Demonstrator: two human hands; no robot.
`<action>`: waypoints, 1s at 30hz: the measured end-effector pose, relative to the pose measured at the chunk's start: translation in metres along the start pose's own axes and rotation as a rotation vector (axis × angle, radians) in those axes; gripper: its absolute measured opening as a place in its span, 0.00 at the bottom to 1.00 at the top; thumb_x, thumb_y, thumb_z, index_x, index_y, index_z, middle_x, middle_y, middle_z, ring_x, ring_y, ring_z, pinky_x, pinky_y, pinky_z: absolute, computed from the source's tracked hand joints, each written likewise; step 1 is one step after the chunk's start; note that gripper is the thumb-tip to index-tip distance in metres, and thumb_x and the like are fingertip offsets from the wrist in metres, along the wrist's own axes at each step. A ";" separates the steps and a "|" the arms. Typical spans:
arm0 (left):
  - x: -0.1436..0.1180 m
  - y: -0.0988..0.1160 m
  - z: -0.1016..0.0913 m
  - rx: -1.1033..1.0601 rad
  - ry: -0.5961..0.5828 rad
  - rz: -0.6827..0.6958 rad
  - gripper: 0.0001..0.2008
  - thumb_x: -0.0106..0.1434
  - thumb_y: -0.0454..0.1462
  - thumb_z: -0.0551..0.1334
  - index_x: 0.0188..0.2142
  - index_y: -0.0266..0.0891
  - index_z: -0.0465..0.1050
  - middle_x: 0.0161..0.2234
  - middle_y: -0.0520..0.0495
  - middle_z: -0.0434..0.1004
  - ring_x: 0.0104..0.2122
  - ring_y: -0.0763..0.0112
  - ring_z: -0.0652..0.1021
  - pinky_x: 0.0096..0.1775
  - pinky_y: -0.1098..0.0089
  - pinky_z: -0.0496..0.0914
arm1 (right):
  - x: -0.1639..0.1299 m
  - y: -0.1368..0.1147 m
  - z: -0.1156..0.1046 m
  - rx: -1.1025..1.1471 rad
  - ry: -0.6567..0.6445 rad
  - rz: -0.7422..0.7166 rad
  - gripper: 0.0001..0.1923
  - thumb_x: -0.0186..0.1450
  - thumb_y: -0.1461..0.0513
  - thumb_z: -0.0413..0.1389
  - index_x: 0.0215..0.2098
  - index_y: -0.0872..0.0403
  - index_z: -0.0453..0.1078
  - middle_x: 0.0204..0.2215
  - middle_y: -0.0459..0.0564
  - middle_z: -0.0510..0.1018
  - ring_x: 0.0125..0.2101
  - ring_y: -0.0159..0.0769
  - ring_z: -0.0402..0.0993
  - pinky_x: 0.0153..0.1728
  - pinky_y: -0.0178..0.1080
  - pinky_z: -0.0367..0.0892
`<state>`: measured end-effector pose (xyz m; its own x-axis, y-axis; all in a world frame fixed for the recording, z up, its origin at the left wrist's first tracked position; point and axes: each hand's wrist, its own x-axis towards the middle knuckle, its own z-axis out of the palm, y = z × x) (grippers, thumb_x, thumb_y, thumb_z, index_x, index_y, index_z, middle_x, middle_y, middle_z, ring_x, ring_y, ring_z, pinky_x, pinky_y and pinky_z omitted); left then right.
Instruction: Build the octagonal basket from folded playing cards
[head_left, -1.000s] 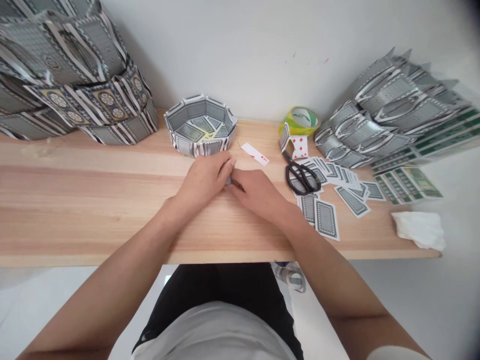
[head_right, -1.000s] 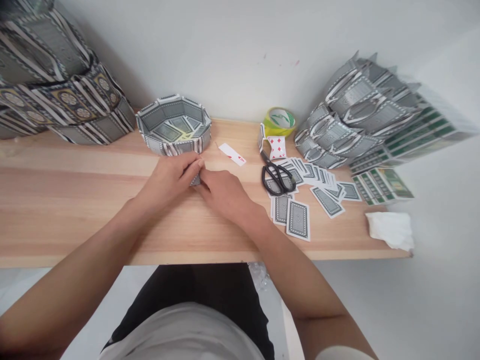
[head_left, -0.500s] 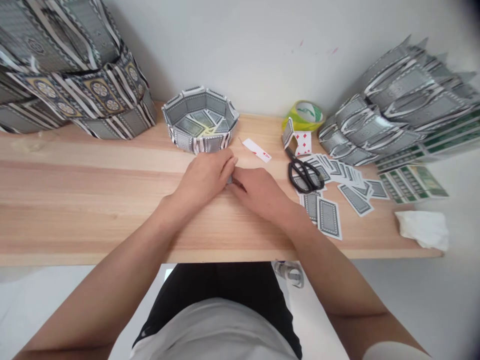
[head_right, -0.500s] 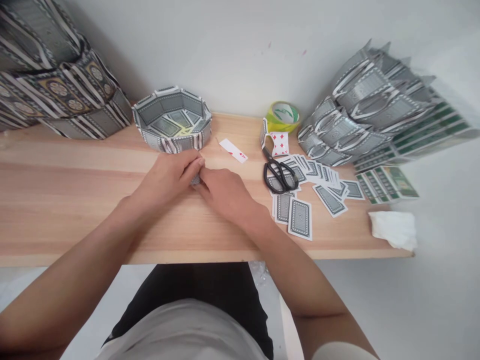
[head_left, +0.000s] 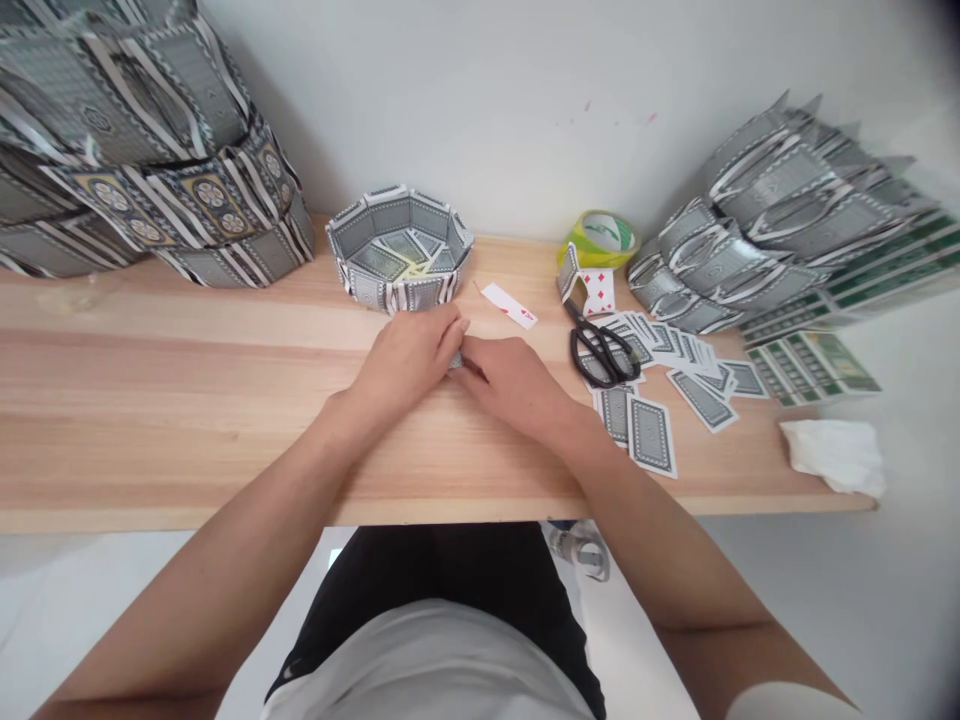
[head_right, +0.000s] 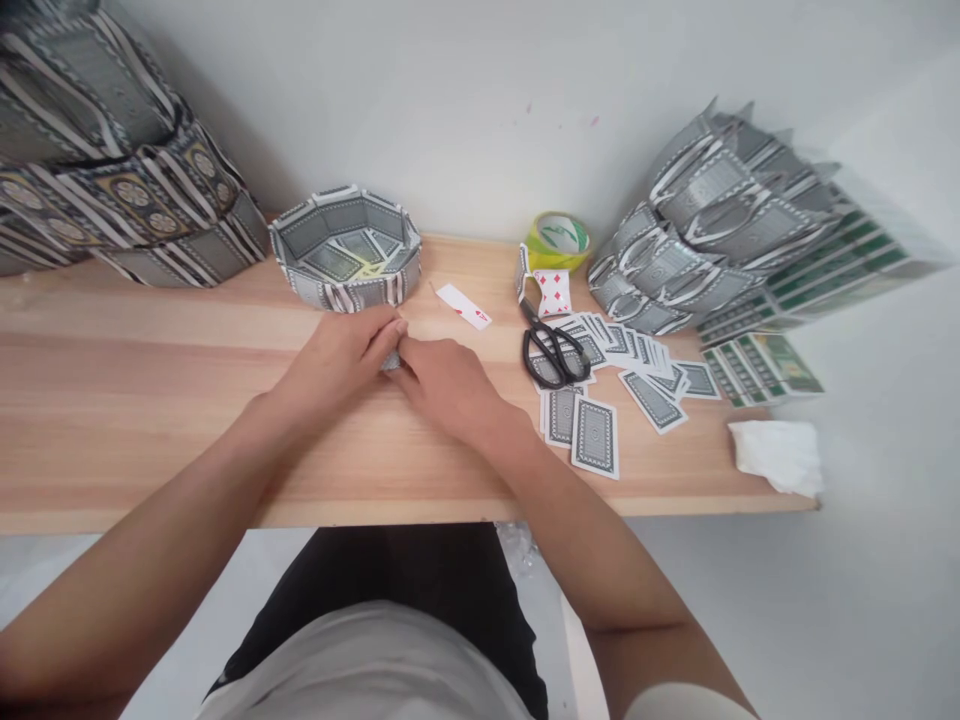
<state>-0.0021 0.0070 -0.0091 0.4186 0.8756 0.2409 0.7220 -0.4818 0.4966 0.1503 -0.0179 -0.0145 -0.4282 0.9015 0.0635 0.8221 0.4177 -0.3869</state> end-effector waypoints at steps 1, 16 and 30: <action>0.000 0.000 0.000 -0.003 -0.001 0.000 0.15 0.68 0.38 0.49 0.25 0.40 0.64 0.22 0.50 0.67 0.24 0.68 0.67 0.29 0.67 0.56 | 0.000 0.000 0.000 0.000 0.001 -0.003 0.10 0.68 0.61 0.49 0.35 0.57 0.70 0.30 0.53 0.78 0.27 0.36 0.70 0.27 0.36 0.51; 0.000 0.004 -0.003 0.023 -0.074 -0.041 0.14 0.68 0.38 0.48 0.26 0.39 0.64 0.23 0.50 0.67 0.24 0.69 0.66 0.30 0.68 0.56 | -0.002 -0.005 -0.006 -0.019 -0.051 0.027 0.11 0.69 0.61 0.48 0.37 0.57 0.70 0.32 0.53 0.79 0.28 0.36 0.71 0.27 0.35 0.51; 0.000 0.004 -0.003 0.020 -0.084 -0.036 0.14 0.68 0.39 0.48 0.26 0.40 0.61 0.23 0.51 0.64 0.25 0.69 0.65 0.30 0.68 0.55 | -0.003 -0.007 -0.009 -0.044 -0.096 0.050 0.10 0.69 0.60 0.49 0.39 0.57 0.69 0.35 0.54 0.80 0.32 0.38 0.73 0.29 0.35 0.54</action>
<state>-0.0006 0.0053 -0.0049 0.4362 0.8870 0.1514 0.7480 -0.4510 0.4869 0.1490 -0.0224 -0.0031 -0.4185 0.9071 -0.0440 0.8581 0.3791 -0.3465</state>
